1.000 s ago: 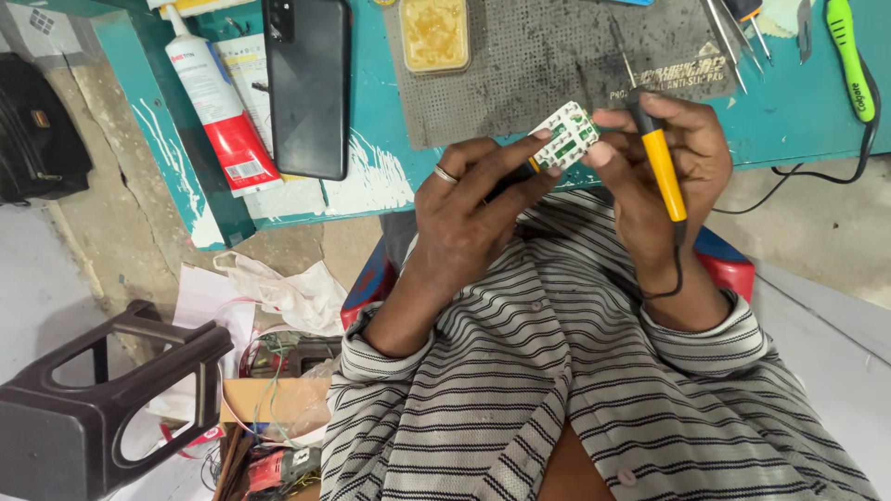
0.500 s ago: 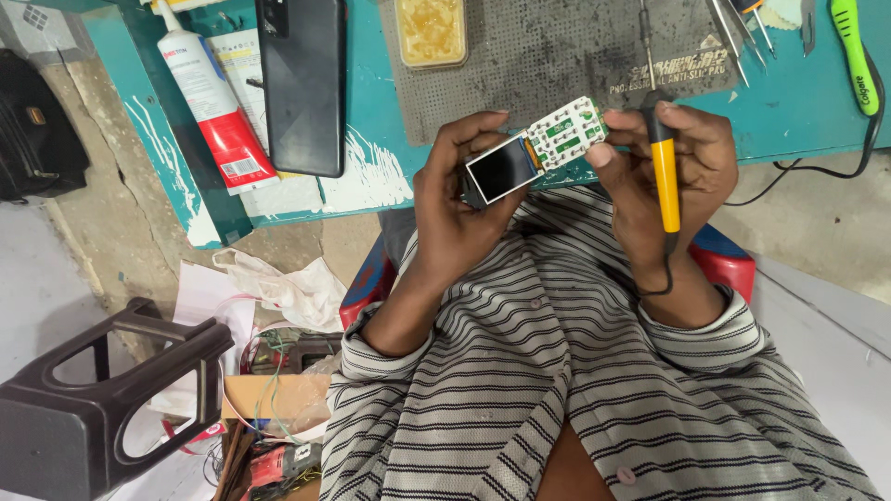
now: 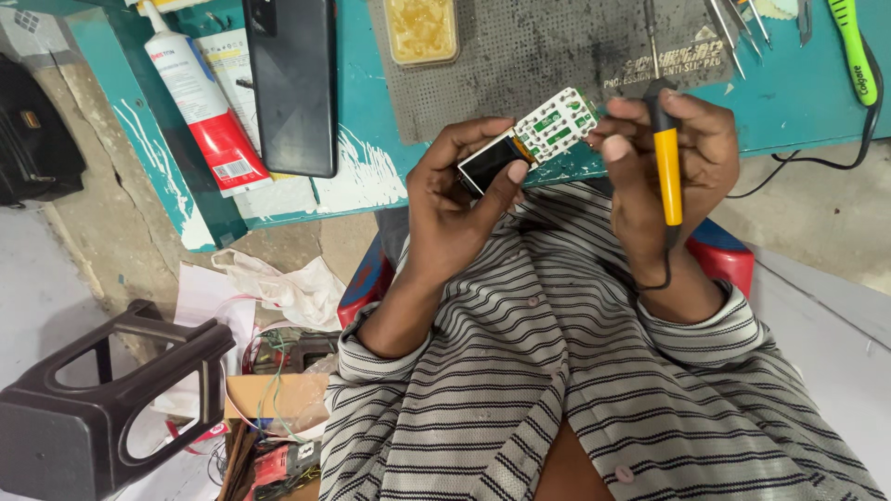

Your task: The person holds a phone motherboard in one hand and a soldering iron in the other, soldering components on the board while rotating it to reach different sides. They then set the board down, pick up a small phone with its battery, handle the battery pack, and resume soldering work on the components at the bench.

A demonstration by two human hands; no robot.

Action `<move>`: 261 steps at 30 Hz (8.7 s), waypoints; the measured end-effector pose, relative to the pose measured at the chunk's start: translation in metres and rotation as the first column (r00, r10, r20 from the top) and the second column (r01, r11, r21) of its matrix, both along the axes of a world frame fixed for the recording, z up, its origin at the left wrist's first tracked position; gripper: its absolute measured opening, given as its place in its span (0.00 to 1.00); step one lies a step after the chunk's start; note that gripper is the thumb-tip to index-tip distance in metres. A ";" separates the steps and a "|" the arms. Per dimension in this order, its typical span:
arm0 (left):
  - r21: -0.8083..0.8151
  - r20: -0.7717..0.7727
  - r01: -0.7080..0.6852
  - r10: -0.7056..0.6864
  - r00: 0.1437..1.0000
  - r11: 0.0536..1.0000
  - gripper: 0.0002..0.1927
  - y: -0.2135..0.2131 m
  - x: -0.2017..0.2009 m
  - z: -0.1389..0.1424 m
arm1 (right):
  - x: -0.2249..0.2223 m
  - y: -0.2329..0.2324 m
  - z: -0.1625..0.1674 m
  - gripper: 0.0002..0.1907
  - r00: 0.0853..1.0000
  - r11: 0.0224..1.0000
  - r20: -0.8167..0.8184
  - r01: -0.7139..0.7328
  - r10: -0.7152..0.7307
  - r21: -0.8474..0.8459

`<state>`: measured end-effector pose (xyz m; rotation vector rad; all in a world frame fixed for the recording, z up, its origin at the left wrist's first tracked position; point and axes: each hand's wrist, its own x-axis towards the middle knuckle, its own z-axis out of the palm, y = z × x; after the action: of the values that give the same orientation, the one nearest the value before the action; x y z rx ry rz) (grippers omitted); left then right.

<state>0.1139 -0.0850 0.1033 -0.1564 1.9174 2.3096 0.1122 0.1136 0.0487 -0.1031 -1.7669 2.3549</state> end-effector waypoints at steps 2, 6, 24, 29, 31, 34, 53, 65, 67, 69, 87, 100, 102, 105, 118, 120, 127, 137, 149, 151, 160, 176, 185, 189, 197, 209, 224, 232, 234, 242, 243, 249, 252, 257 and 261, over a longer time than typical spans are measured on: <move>0.013 -0.002 0.006 -0.006 1.000 1.000 0.18 0.001 0.000 0.000 | 0.000 0.000 0.000 0.25 0.999 0.998 -0.043 -0.029 0.031 0.060; 0.014 0.020 0.006 -0.006 1.000 1.000 0.18 0.003 0.002 0.001 | 0.003 0.002 -0.001 0.26 0.993 0.992 -0.097 -0.056 0.067 0.113; 0.033 0.026 -0.005 0.004 1.000 0.999 0.18 0.002 0.008 0.006 | 0.000 0.003 0.013 0.26 0.978 0.972 -0.166 -0.091 0.129 0.217; 0.047 0.028 0.004 -0.005 1.000 0.999 0.17 0.000 0.006 0.006 | 0.001 0.004 0.010 0.26 0.977 0.971 -0.168 -0.093 0.132 0.219; 0.044 0.027 0.002 -0.004 1.000 0.999 0.17 0.001 0.008 0.004 | 0.003 0.004 0.009 0.26 0.976 0.970 -0.171 -0.092 0.132 0.224; 0.043 0.031 0.000 -0.001 1.000 0.999 0.17 0.002 0.010 0.003 | 0.004 0.005 0.008 0.26 0.976 0.970 -0.171 -0.098 0.137 0.222; -0.011 0.075 -0.028 0.029 0.997 1.000 0.19 -0.005 -0.013 -0.021 | -0.004 0.033 -0.026 0.24 0.919 0.903 -0.385 0.232 -0.082 0.361; -0.516 -0.264 -0.087 -0.062 0.962 0.852 0.17 -0.013 -0.051 -0.022 | -0.020 0.025 -0.018 0.17 0.840 0.704 -0.536 0.330 0.086 0.630; -0.617 -0.300 -0.122 -0.089 0.950 0.777 0.17 -0.010 -0.052 -0.016 | -0.020 0.024 -0.015 0.16 0.849 0.697 -0.521 0.324 0.083 0.639; -0.714 -0.359 -0.170 -0.147 0.922 0.680 0.15 -0.009 -0.055 -0.011 | -0.019 0.023 -0.012 0.16 0.848 0.682 -0.526 0.352 0.056 0.641; -0.773 -0.461 -0.223 -0.284 0.841 0.594 0.17 -0.014 -0.063 -0.004 | -0.024 0.016 0.000 0.17 0.877 0.678 -0.478 0.321 0.050 0.661; -0.821 -0.432 -0.195 -0.361 0.827 0.536 0.17 -0.018 -0.099 0.003 | -0.057 0.008 0.005 0.18 0.896 0.676 -0.437 0.273 0.081 0.684; -0.826 -0.431 -0.194 -0.370 0.823 0.529 0.17 -0.017 -0.105 0.004 | -0.062 0.008 0.005 0.18 0.897 0.657 -0.432 0.275 0.087 0.702; -0.819 -0.429 -0.182 -0.372 0.823 0.544 0.18 -0.015 -0.113 0.003 | -0.069 0.009 0.005 0.17 0.902 0.631 -0.422 0.274 0.094 0.726; -0.830 -0.425 -0.185 -0.382 0.821 0.526 0.18 -0.015 -0.117 -0.003 | -0.075 0.010 -0.001 0.17 0.906 0.638 -0.412 0.259 0.101 0.725; -0.833 -0.430 -0.194 -0.386 0.816 0.517 0.19 -0.013 -0.117 -0.003 | -0.075 0.011 0.000 0.17 0.900 0.637 -0.422 0.264 0.107 0.724; -0.817 -0.488 -0.261 -0.374 0.788 0.515 0.18 -0.009 -0.113 0.000 | -0.072 0.013 0.008 0.18 0.903 0.608 -0.418 0.277 0.100 0.744; -0.656 -0.686 -0.473 -0.203 0.699 0.588 0.11 -0.016 -0.067 -0.001 | -0.042 0.012 0.008 0.16 0.889 0.619 -0.453 0.316 0.072 0.719; -0.581 -0.734 -0.499 -0.149 0.663 0.643 0.14 -0.029 -0.015 -0.006 | 0.006 0.007 0.006 0.15 0.923 0.729 -0.382 0.228 0.049 0.645; -0.561 -0.755 -0.521 -0.139 0.641 0.643 0.14 -0.028 -0.011 -0.007 | 0.010 0.008 0.007 0.15 0.927 0.740 -0.371 0.217 0.047 0.636; -0.534 -0.768 -0.528 -0.118 0.630 0.660 0.10 -0.027 -0.012 0.030 | 0.008 0.002 0.053 0.14 0.917 0.742 -0.398 0.249 0.026 0.623; -0.487 -0.743 -0.509 -0.030 0.669 0.710 0.22 -0.045 -0.012 0.018 | 0.007 -0.016 0.055 0.14 0.922 0.655 -0.385 0.264 0.046 0.708; -0.656 -0.616 -0.501 -0.016 0.788 0.564 0.41 -0.066 -0.031 0.025 | 0.002 -0.011 0.045 0.14 0.923 0.658 -0.381 0.258 0.048 0.707; -0.837 -0.384 -0.259 -0.180 0.906 0.481 0.59 -0.081 -0.054 0.033 | 0.001 -0.004 0.041 0.14 0.931 0.655 -0.363 0.247 0.044 0.714; -0.936 -0.259 -0.109 -0.441 0.859 0.336 0.66 -0.091 -0.095 0.045 | -0.006 -0.001 0.036 0.14 0.924 0.637 -0.378 0.263 0.049 0.725; -0.963 -0.264 -0.213 -0.446 0.855 0.163 0.61 -0.096 -0.095 0.046 | -0.009 0.003 0.033 0.15 0.917 0.629 -0.393 0.269 0.064 0.729; -0.653 -0.610 -0.350 -0.193 0.768 0.672 0.16 -0.040 -0.042 0.023 | -0.009 0.007 0.039 0.15 0.921 0.636 -0.386 0.269 0.050 0.723; -0.697 -0.579 -0.321 -0.239 0.779 0.642 0.13 -0.043 -0.037 0.010 | -0.006 0.012 0.041 0.15 0.906 0.701 -0.414 0.239 0.087 0.672; -0.701 -0.579 -0.320 -0.246 0.777 0.638 0.12 -0.042 -0.036 0.008 | -0.004 0.015 0.039 0.15 0.895 0.706 -0.439 0.262 0.077 0.658; -0.719 -0.558 -0.310 -0.251 0.791 0.622 0.11 -0.041 -0.028 0.006 | 0.014 0.021 0.008 0.14 0.944 0.894 -0.329 0.153 -0.006 0.420; -0.720 -0.557 -0.312 -0.249 0.793 0.619 0.11 -0.040 -0.028 0.006 | 0.015 0.021 0.003 0.12 0.942 0.914 -0.334 0.144 -0.010 0.378; -0.717 -0.551 -0.298 -0.251 0.796 0.630 0.10 -0.045 -0.029 0.010 | 0.024 0.030 -0.007 0.13 0.950 0.909 -0.306 0.180 -0.061 0.377; -0.718 -0.552 -0.292 -0.261 0.792 0.632 0.10 -0.045 -0.029 0.011 | 0.026 0.039 -0.003 0.13 0.946 0.860 -0.310 0.234 -0.094 0.453; -0.718 -0.564 -0.302 -0.269 0.781 0.627 0.10 -0.045 -0.030 0.012 | 0.021 0.050 0.014 0.11 0.912 0.720 -0.397 0.347 -0.107 0.602; -0.713 -0.564 -0.296 -0.268 0.781 0.636 0.09 -0.045 -0.028 0.009 | 0.022 0.051 0.032 0.13 0.909 0.607 -0.416 0.347 -0.031 0.715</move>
<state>0.0864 -0.1303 0.1123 0.6264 3.1555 1.3965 0.1338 0.1651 0.0808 0.2492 -2.2444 1.1629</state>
